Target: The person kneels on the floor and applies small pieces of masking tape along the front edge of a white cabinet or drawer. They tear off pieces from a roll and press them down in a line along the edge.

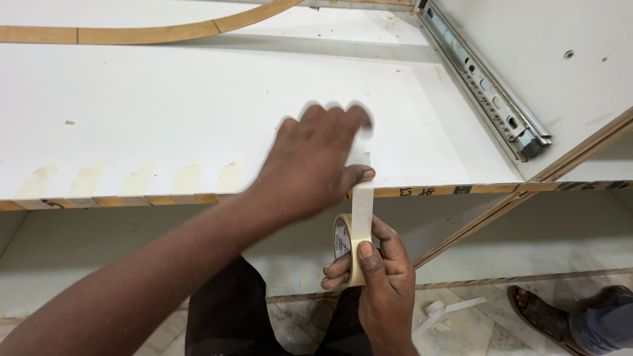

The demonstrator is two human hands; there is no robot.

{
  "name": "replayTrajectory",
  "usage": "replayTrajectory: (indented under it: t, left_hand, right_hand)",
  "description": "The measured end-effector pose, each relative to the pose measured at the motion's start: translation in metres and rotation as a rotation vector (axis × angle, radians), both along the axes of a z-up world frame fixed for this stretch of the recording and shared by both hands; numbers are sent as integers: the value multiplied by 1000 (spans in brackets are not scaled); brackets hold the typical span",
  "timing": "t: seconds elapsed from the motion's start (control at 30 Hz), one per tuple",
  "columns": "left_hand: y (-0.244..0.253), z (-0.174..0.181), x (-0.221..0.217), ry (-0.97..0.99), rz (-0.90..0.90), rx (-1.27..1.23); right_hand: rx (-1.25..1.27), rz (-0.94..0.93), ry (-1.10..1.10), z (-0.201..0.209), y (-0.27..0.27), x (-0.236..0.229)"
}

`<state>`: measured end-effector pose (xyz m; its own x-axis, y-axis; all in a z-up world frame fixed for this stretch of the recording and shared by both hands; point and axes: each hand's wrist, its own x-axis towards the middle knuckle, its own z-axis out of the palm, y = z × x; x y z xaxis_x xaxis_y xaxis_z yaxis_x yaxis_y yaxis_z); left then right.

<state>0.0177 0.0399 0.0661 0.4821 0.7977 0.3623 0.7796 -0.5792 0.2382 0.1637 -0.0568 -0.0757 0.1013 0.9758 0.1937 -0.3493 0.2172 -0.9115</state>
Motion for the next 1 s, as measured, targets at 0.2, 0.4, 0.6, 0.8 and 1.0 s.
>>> replayTrajectory:
  t: [0.2,0.4,0.6,0.8,1.0]
  left_hand:
    - [14,11,0,-39,20,-30]
    - [4,-10,1,127,-114,354]
    - [-24,-39,-4,-7,-171,522]
    - [-20,-29,2,-153,-147,338]
    - [-20,-26,7,-107,-136,365]
  right_hand:
    - [-3,-6,28,-14,12,-3]
    - [1,19,72,-33,25,2]
    - [49,43,75,-40,43,2]
    - [99,-31,-11,-64,66,8]
    - [74,-69,-31,-88,81,14]
